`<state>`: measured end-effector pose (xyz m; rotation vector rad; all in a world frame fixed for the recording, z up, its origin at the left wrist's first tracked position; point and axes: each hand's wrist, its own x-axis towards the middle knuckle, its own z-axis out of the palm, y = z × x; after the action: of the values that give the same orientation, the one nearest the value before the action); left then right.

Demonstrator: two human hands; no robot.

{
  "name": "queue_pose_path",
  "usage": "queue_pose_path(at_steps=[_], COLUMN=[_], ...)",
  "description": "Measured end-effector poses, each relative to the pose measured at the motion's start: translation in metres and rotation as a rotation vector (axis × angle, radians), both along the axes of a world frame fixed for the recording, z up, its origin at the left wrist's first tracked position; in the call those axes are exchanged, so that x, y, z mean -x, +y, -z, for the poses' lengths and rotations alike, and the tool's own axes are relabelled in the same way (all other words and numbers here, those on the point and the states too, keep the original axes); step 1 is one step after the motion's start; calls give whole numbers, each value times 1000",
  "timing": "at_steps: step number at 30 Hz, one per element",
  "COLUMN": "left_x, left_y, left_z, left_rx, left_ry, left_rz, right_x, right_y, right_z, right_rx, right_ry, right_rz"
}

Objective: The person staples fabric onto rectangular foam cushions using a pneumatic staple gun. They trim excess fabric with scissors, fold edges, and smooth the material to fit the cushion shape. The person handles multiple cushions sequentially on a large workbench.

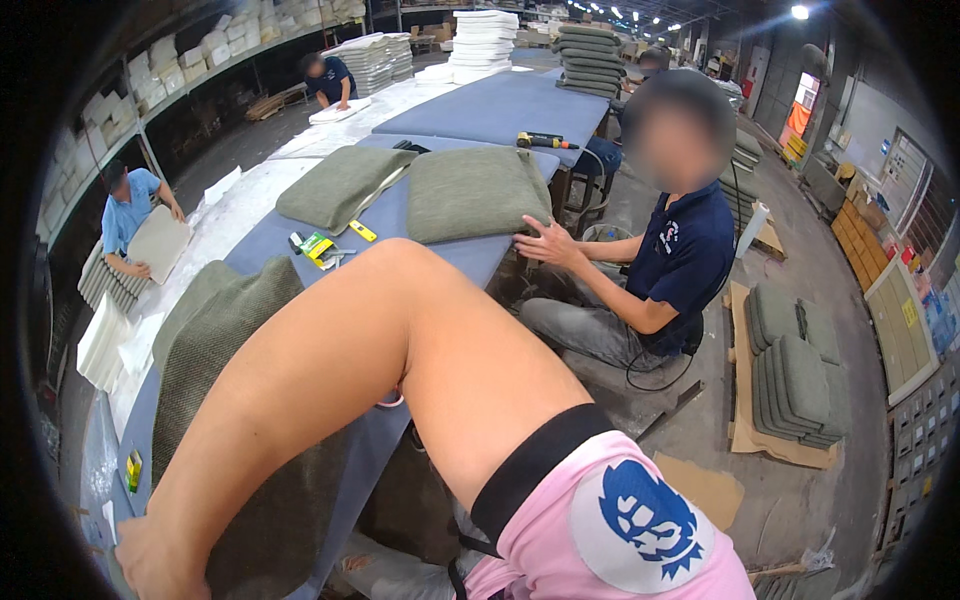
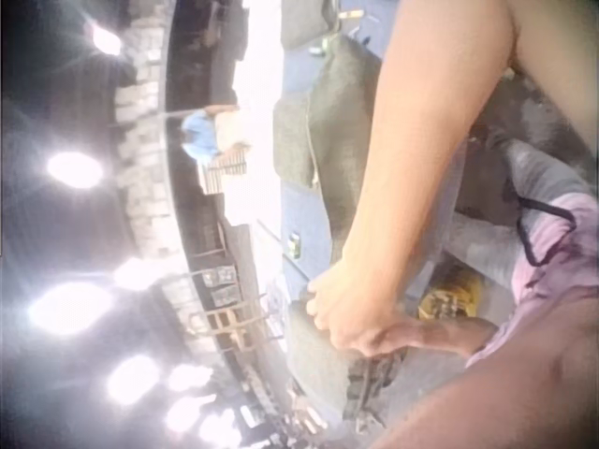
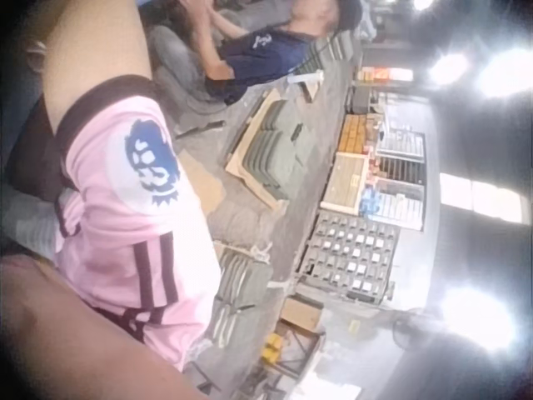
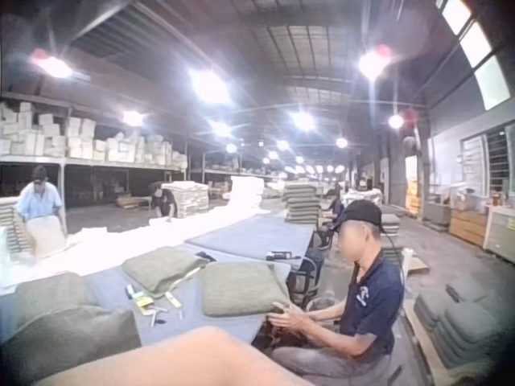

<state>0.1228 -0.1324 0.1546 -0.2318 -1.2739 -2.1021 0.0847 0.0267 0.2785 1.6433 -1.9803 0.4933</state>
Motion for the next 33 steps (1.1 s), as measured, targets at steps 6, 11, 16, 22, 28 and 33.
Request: queue_pose_path(at_steps=[6, 11, 16, 22, 28, 33], left_x=[-7, 10, -14, 8, 13, 24], left_y=[-13, -44, -46, -52, -18, -2], left_z=[9, 46, 34, 69, 40, 37], left_rx=[263, 263, 454, 459, 467, 465], left_ry=[63, 446, 263, 275, 237, 219], left_rz=[-77, -48, -149, -113, -81, -2], right_x=[30, -13, 31, 54, 49, 47], right_y=[-36, -27, -33, -44, -42, -30], right_z=[12, -40, -37, 1, 23, 31], right_rx=[167, -234, -356, -292, -239, -176], right_ry=[151, 60, -228, -547, -687, -745], right_rz=[-51, 56, -171, -271, -332, -311])
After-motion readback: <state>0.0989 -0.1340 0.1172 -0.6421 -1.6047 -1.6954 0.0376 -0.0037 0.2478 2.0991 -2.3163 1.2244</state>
